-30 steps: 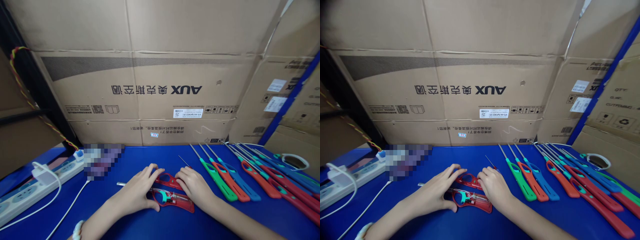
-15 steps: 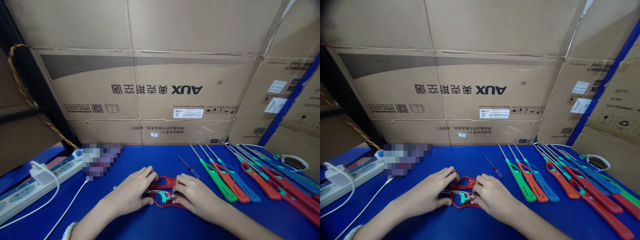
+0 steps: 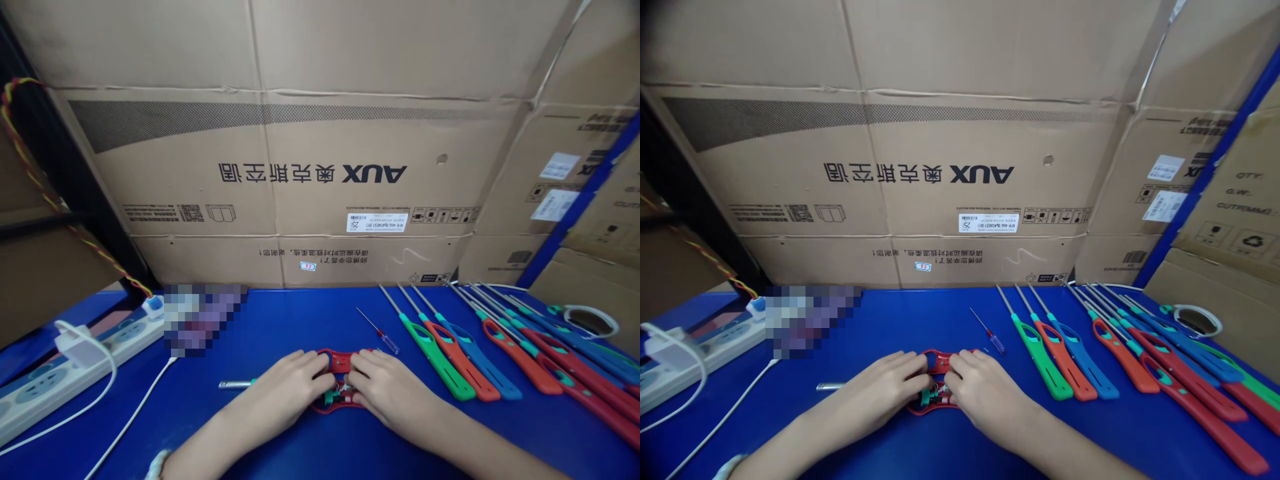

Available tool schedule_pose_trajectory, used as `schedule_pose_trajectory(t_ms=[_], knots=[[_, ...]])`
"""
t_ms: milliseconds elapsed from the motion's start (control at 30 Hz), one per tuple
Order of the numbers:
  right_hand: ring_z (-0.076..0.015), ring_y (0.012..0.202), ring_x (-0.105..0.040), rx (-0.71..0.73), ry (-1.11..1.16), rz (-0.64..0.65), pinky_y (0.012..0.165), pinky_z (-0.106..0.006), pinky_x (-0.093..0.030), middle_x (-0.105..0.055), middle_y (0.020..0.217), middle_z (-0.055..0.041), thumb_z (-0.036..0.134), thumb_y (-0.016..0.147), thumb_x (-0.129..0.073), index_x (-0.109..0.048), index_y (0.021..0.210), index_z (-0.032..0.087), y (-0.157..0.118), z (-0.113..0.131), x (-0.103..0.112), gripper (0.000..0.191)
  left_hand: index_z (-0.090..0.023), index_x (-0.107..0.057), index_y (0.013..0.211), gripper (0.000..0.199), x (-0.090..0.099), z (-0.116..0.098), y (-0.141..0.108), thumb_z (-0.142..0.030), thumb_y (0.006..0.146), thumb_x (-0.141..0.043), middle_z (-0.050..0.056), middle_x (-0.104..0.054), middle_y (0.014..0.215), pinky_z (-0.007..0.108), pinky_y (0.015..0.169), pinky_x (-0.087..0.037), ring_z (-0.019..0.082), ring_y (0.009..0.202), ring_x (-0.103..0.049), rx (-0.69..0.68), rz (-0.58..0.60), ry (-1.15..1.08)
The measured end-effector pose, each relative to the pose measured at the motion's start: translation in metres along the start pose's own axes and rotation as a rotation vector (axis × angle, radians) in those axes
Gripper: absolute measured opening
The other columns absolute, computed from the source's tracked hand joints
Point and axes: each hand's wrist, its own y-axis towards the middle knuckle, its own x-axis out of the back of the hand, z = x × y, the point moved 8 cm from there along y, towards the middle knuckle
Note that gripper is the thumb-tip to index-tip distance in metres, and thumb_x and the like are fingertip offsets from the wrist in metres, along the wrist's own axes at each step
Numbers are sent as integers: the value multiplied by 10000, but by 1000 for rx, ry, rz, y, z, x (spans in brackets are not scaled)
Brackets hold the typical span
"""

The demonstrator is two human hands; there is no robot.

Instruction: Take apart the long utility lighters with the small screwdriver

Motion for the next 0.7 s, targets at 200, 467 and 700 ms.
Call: schedule_pose_trajectory(t_ms=[200, 467, 700], knots=[[-234, 820, -623, 16, -22, -19, 746, -355, -496, -663, 899, -55, 152, 824, -650, -618, 860, 161, 0, 2, -1, 49, -169, -564, 876, 56, 0, -3, 2, -134, 915, -545, 29, -598, 918, 314, 725, -472, 196, 823, -593, -41, -22, 43], [-216, 799, -607, 24, -22, -44, 734, -337, -467, -649, 872, -42, 159, 846, -632, -611, 839, 169, 0, 2, -1, 24, -165, -568, 901, 142, 2, -2, 3, -62, 916, -472, 47, -595, 905, 305, 687, -477, 198, 790, -584, -23, 29, 43], [-210, 791, -600, 29, -51, -81, 717, -329, -445, -649, 848, -43, 149, 862, -611, -610, 820, 170, 1, 2, -2, 47, -168, -561, 913, 215, 4, 2, 3, -14, 907, -411, 49, -587, 917, 309, 699, -474, 197, 787, -571, -5, 51, 67]])
